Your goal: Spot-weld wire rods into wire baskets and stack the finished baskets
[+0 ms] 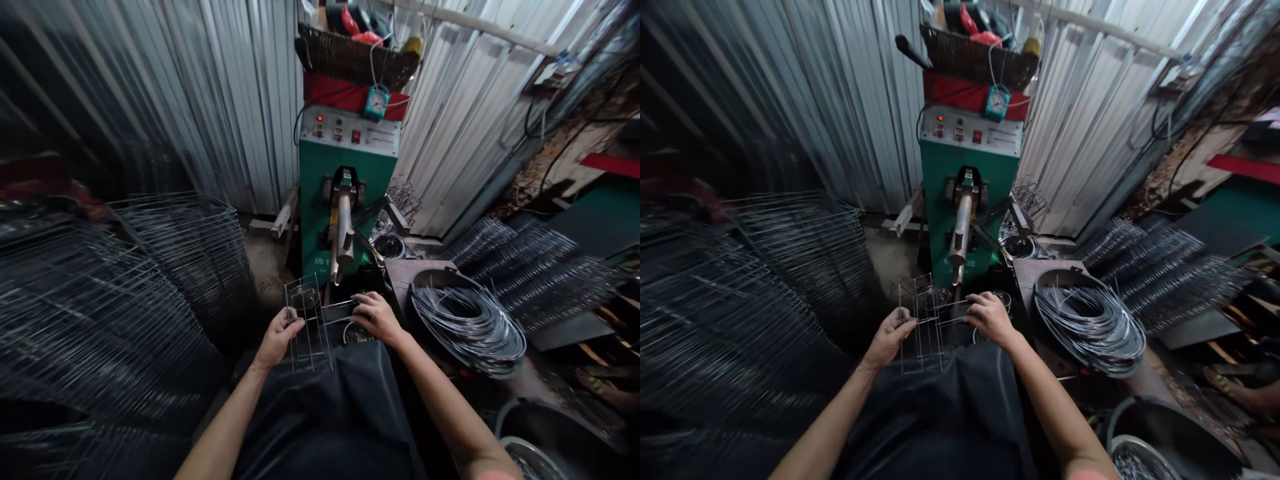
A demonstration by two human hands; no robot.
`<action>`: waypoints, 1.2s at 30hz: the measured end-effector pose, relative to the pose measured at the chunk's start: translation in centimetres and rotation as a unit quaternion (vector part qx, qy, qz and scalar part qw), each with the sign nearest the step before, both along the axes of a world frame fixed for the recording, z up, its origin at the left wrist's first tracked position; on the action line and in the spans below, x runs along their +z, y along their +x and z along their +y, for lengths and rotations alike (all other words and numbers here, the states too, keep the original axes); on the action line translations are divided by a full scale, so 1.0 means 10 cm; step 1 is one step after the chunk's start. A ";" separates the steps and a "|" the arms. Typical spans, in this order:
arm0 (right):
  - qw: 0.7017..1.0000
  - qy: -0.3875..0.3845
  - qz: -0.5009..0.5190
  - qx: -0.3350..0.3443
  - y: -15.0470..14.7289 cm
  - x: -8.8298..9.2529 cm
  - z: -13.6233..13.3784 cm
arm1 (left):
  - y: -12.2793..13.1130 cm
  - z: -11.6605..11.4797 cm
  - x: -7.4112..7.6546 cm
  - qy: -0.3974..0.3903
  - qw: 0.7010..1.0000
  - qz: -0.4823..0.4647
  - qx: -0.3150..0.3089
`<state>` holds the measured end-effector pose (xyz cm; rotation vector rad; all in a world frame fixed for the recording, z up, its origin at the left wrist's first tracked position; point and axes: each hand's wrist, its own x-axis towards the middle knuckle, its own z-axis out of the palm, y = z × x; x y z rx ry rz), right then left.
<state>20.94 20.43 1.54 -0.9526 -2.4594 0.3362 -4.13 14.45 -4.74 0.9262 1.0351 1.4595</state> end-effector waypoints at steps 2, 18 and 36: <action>1.000 0.011 -0.008 -0.005 0.03 0.08 -0.13 | -0.07 -0.16 0.09 0.012 1.000 0.009 0.018; 0.979 -0.171 0.109 -0.013 0.15 0.53 -0.51 | -0.31 -0.75 0.49 -0.027 0.992 -0.118 0.043; 0.962 -0.201 0.148 -0.112 0.39 -0.35 1.00 | 0.23 0.80 0.04 -0.012 0.994 -0.101 0.031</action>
